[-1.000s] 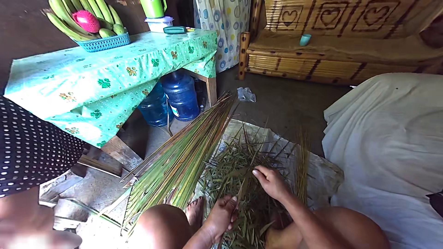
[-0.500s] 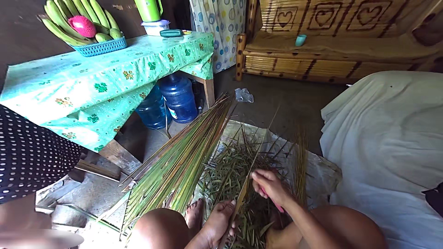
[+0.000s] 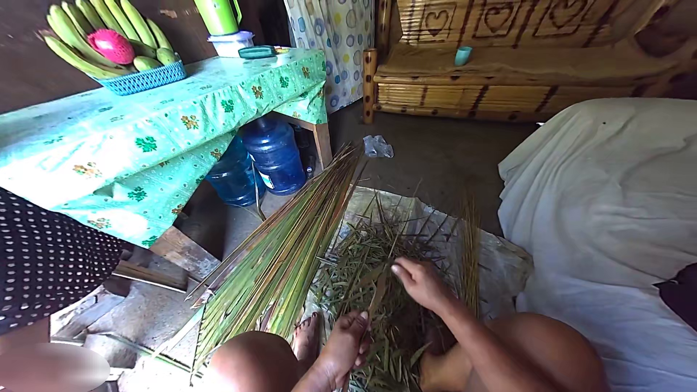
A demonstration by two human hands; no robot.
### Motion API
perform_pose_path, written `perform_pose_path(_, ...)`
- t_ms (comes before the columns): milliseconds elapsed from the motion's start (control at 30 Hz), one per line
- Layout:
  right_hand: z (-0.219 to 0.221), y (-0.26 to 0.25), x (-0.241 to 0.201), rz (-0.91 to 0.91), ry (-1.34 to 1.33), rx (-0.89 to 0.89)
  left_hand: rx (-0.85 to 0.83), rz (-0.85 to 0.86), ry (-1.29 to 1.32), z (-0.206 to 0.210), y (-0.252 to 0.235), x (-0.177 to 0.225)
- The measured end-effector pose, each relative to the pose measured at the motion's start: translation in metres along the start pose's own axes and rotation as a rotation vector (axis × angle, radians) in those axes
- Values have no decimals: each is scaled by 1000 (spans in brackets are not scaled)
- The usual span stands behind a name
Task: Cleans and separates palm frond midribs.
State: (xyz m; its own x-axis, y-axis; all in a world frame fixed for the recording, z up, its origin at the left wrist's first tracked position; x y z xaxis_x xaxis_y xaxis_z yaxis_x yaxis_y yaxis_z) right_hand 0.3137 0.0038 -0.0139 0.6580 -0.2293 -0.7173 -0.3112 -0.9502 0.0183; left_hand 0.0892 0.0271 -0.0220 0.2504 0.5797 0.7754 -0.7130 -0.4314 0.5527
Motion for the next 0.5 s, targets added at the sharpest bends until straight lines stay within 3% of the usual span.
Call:
perform_pose_path(100,-9,-6,8,189,-273,18,-7,8,-7,-1,3,-2)
perform_pose_path(200,8,14,-10,332,-738,-199,-8,-3,-23,-1,0,0)
perform_pose_path(267,24,22,-21,344,-898,-338,-12,-21,-51,0,0,2)
perform_pose_path(433,16,6,-7,360,-927,-158,-42,-46,-17,2,6,-2)
perform_pose_path(500,10,9,-6,339,-852,-163,-20,-29,-14,1,6,-2)
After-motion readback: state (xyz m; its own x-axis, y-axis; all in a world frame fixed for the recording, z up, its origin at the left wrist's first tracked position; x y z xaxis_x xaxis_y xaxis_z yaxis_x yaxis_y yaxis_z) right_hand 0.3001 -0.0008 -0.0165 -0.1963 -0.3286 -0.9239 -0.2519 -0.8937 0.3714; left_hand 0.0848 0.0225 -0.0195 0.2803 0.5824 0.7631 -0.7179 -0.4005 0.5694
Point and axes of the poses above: each hand's wrist, its own y-axis away from the middle knuckle, its own z-axis out of the palm, x = y × z, the point moved 4 cm from there along -y, towards the middle knuckle, and after that the axes turned 5 degrees about -y, right-handed, at the moved point
